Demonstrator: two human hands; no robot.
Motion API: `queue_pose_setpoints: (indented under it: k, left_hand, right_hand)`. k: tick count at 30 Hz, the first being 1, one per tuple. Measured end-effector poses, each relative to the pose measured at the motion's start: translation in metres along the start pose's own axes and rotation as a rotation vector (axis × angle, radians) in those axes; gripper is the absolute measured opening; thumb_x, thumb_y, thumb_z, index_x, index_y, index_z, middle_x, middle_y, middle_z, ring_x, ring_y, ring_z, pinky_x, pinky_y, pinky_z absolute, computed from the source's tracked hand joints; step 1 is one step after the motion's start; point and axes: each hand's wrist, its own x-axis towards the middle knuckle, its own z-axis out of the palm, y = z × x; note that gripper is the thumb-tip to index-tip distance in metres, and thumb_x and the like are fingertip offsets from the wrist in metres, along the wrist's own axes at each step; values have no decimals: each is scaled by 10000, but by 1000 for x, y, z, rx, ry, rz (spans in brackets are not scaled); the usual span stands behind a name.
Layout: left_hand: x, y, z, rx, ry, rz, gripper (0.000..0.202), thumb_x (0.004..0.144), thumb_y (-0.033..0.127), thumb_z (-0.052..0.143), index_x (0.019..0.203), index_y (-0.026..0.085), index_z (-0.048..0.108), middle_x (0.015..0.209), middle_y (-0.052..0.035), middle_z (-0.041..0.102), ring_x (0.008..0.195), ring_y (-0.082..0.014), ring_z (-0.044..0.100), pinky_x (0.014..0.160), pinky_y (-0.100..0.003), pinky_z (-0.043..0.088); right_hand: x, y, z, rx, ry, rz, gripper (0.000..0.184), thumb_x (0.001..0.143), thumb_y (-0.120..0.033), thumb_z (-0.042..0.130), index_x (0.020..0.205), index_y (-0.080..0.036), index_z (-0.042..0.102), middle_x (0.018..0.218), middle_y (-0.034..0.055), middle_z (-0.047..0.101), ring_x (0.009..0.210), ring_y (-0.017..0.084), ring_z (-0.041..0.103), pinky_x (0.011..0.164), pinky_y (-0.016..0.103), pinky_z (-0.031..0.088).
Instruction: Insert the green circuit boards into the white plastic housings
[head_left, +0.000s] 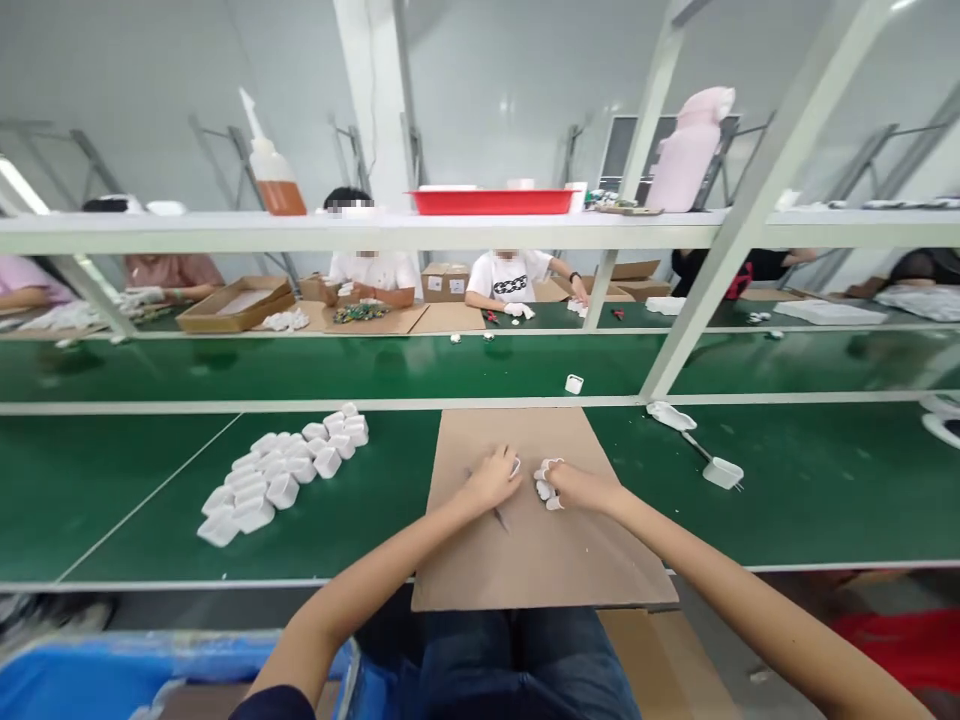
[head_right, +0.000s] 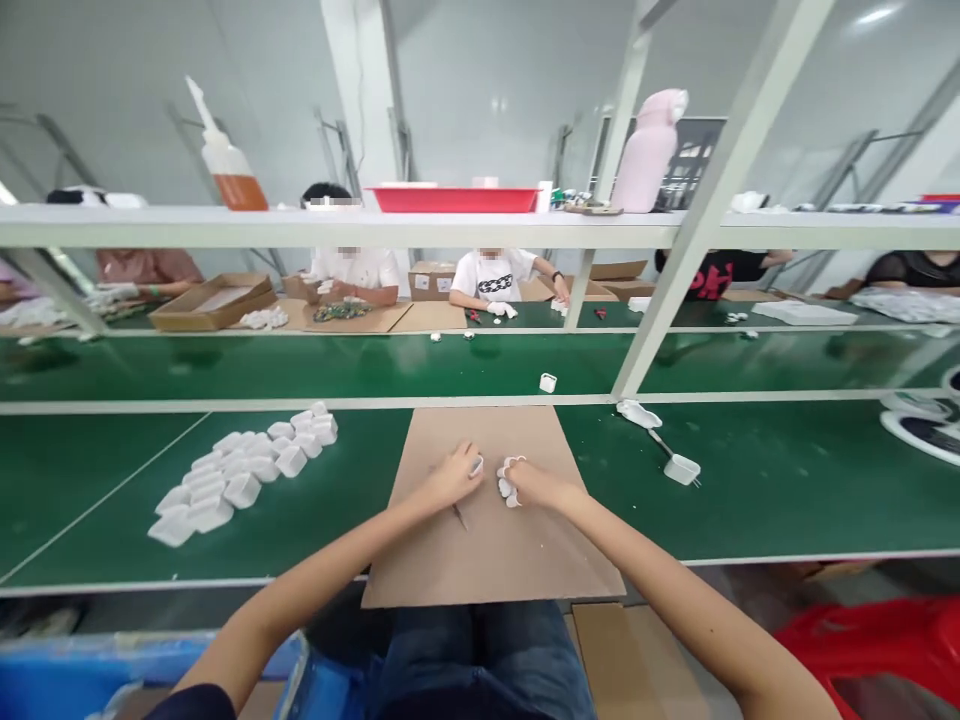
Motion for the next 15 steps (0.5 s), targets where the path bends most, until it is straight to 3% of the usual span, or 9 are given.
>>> queue_pose_setpoints:
  k: [4, 9, 15]
  left_hand:
    - [3, -8, -7, -79, -96, 75, 395, 899, 336, 581, 1250, 171, 505, 1280, -105, 530, 1086, -233, 576, 897, -443, 521]
    - [10, -14, -6, -169, -200, 75, 339, 905, 331, 577, 1187, 148, 539, 1117, -78, 606, 924, -180, 625, 795, -375, 556]
    - [4, -1, 2, -243, -129, -63, 256, 891, 341, 590, 1040, 131, 588, 979, -46, 623, 859, -163, 614, 778, -358, 534]
  right_hand:
    - [1, -8, -3, -40, 6, 82, 160, 907, -280, 596, 957, -128, 611, 1004, 43, 622, 904, 165, 609, 805, 361, 522]
    - [-1, -6, -3, -58, -16, 87, 188, 902, -292, 606, 996, -130, 613, 1059, 55, 621, 957, 181, 610, 826, 376, 528]
    - [-7, 3, -9, -77, -57, 6, 221, 907, -315, 594, 1031, -133, 604, 1101, 65, 607, 991, 192, 597, 851, 391, 514]
